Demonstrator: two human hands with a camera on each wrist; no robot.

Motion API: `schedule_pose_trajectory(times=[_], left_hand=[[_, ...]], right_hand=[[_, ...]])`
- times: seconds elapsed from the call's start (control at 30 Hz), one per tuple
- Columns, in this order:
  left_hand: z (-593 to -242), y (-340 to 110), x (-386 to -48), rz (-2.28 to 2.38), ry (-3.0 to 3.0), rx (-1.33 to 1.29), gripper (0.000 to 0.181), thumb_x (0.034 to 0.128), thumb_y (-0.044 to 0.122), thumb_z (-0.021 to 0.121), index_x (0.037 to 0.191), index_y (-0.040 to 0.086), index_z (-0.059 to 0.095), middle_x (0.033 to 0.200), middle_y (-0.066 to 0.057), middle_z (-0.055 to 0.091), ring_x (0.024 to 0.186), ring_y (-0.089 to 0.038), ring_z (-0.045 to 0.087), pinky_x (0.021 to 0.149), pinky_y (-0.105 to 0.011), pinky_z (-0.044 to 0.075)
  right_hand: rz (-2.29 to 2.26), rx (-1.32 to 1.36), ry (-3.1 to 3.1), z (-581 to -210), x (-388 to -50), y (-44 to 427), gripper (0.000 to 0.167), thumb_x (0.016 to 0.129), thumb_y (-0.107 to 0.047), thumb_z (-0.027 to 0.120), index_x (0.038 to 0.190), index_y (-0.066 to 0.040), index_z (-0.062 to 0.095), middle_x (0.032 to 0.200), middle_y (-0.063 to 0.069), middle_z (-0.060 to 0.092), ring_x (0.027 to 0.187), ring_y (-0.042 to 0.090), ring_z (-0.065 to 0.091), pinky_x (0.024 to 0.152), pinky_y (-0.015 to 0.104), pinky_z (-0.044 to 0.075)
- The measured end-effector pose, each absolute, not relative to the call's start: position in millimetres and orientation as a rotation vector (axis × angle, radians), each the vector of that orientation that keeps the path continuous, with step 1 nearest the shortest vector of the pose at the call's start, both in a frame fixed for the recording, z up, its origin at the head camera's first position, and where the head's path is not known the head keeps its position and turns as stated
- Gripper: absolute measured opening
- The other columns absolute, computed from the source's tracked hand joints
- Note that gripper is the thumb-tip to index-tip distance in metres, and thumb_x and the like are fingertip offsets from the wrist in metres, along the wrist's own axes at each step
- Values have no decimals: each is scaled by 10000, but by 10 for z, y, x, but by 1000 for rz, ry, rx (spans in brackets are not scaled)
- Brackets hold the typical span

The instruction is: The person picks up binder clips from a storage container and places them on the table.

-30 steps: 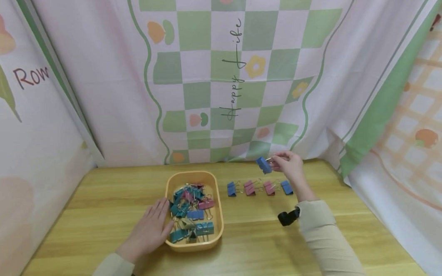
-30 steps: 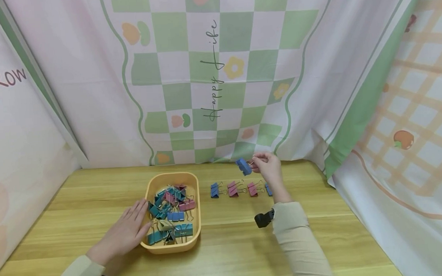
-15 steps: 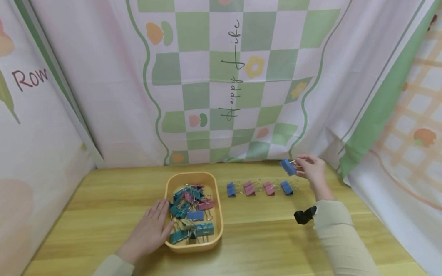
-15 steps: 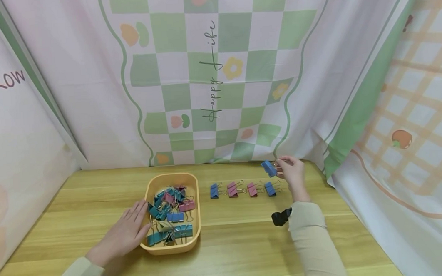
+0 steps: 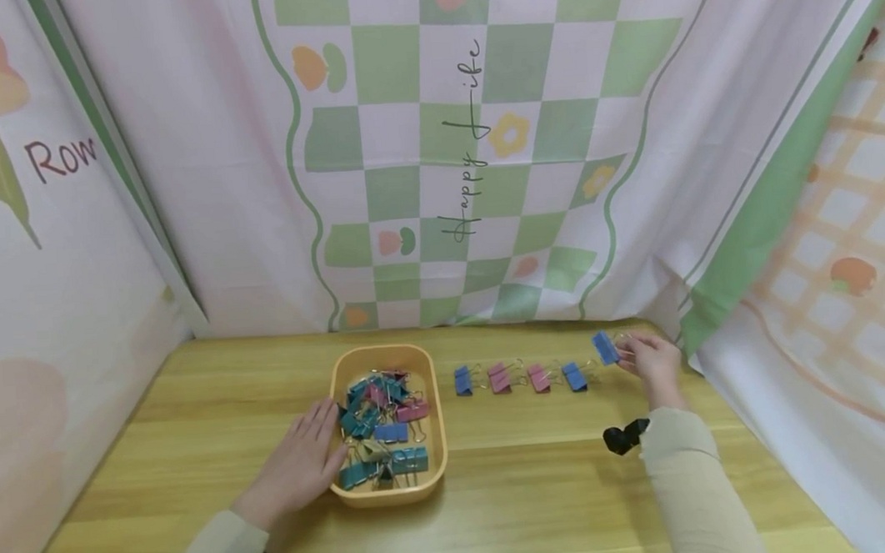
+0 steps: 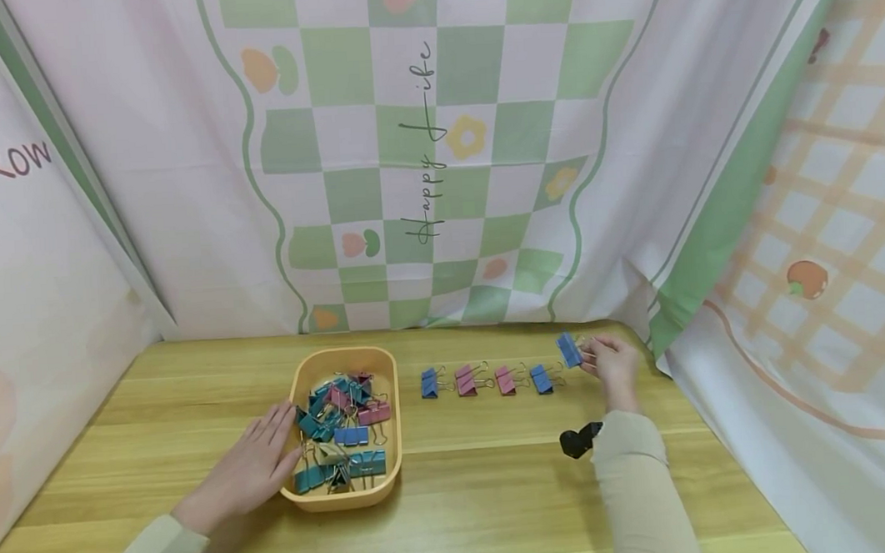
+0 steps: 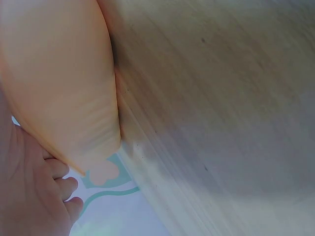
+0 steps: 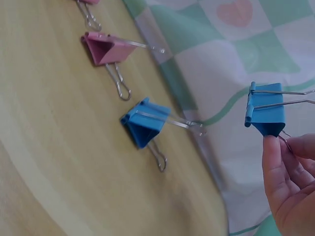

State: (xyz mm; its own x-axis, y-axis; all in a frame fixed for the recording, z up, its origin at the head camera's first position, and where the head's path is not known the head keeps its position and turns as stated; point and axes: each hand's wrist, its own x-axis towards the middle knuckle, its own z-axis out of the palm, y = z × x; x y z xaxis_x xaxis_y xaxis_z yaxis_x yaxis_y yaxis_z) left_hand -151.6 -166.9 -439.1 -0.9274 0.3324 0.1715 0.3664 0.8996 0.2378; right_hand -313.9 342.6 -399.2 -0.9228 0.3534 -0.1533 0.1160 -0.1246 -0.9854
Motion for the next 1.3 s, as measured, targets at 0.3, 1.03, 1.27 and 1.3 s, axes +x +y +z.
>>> schedule_pose_trajectory(times=[0.3, 1.03, 1.27, 1.3], left_hand=[[-4404, -1671, -1519, -407, -2946, -538, 618, 980, 321, 399, 1397, -107, 241, 1459, -249, 201, 1335, -389, 176, 1077, -490, 169], [-4450, -1691, -1545, -393, -2937, -548, 622, 981, 329, 393, 1400, -103, 237, 1462, -246, 196, 1340, -382, 159, 1078, -489, 167], [-4440, -1692, -1539, -388, -2934, -548, 622, 981, 327, 395, 1398, -107, 236, 1459, -250, 200, 1337, -387, 167, 1078, -486, 167], [-4437, -1691, -1537, -388, -2935, -548, 622, 980, 326, 396, 1397, -107, 236, 1459, -251, 200, 1337, -387, 167, 1078, -486, 167]], right_hand=[[2137, -548, -1997, -4179, -3076, 3502, 441, 924, 29, 447, 1330, 139, 315, 677, -44, 609, 645, 70, 625, 724, 243, 533], [2150, -682, -2016, -4595, -3096, 3612, 471, 909, 87, 412, 1355, 147, 272, 670, 12, 597, 607, 104, 624, 678, 261, 547], [2071, -716, -2064, -4602, -3101, 3599, 480, 913, 66, 408, 1368, 120, 267, 1095, 288, 518, 625, 50, 589, 713, 217, 530], [2063, -715, -2072, -4600, -3095, 3594, 476, 914, 64, 400, 1367, 121, 268, 1168, 311, 474, 631, 40, 581, 721, 212, 526]])
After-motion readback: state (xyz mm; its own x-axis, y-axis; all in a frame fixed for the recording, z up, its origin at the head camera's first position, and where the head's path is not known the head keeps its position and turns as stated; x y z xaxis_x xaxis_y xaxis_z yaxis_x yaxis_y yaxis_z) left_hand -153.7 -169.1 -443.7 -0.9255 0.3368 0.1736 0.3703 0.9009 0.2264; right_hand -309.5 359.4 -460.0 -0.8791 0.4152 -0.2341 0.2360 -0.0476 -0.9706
